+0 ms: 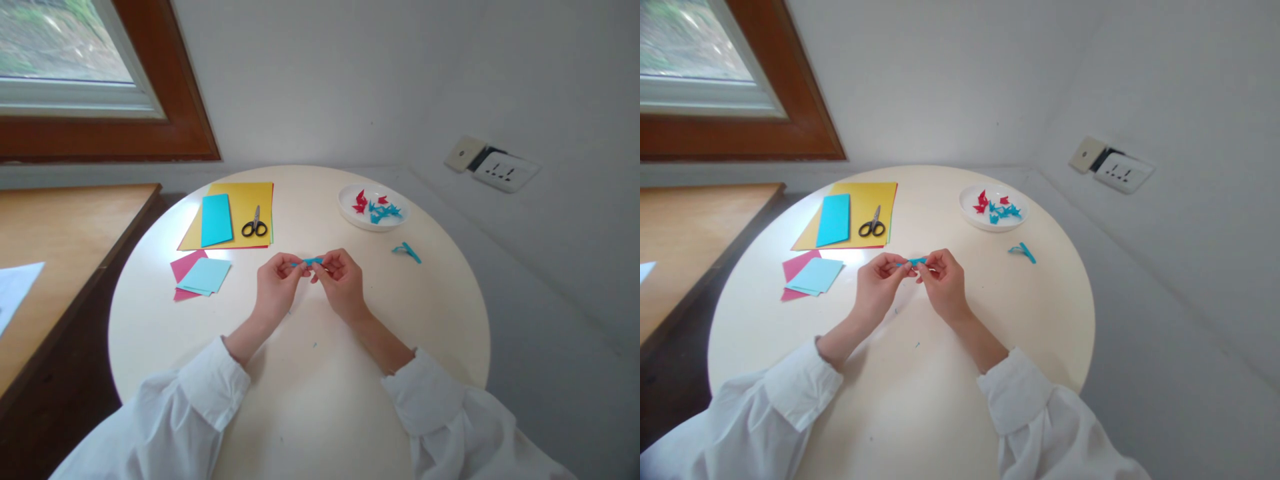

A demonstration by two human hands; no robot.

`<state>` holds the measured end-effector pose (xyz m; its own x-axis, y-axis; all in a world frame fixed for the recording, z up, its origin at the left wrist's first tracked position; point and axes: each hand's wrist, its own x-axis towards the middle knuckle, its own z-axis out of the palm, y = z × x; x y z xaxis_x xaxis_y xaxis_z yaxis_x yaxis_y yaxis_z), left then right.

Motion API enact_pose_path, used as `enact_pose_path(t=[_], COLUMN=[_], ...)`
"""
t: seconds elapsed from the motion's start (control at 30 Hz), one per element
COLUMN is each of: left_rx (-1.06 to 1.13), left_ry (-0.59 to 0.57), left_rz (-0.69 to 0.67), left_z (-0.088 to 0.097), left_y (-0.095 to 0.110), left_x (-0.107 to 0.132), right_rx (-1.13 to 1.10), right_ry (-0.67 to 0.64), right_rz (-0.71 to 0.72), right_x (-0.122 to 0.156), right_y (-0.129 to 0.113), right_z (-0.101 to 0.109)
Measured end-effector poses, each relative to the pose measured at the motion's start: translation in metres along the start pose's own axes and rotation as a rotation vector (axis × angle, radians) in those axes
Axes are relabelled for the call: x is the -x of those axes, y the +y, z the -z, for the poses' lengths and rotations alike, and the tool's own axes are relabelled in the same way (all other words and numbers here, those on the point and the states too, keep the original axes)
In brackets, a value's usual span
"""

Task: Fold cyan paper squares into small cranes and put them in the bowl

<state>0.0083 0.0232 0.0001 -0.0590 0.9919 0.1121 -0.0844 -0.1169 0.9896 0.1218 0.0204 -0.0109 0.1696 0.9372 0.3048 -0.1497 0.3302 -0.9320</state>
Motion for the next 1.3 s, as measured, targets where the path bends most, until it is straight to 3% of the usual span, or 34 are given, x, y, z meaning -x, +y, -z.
enact_pose_path(t=[0.5, 0.87, 1.07, 1.2, 1.3], left_rx=[-0.05, -0.141, -0.127, -0.025, -0.071], left_ry=[0.027, -0.027, 0.009, -0.023, -0.047], left_rz=[-0.025, -0.096, -0.083, -0.074, -0.037], left_z=[-0.0001, 0.0016, 0.0017, 0.0022, 0.0033], left_y=[0.0051, 0.0012, 0.0021, 0.0002, -0.0003], left_x=[0.0, 0.0027, 0.0012, -0.0001, -0.0007], right_rx=[0.008, -0.009, -0.003, -0.022, 0.013], right_ry=[0.0, 0.044, 0.024, 0.021, 0.018], right_rz=[-0.057, -0.084, -0.106, -0.102, -0.091], right_x=[0.0003, -0.0031, -0.0018, -0.0017, -0.0015], right_y=[0.0023, 0.0081, 0.0069, 0.0068, 0.0071], right_z=[0.0005, 0.002, 0.0011, 0.0012, 0.0027])
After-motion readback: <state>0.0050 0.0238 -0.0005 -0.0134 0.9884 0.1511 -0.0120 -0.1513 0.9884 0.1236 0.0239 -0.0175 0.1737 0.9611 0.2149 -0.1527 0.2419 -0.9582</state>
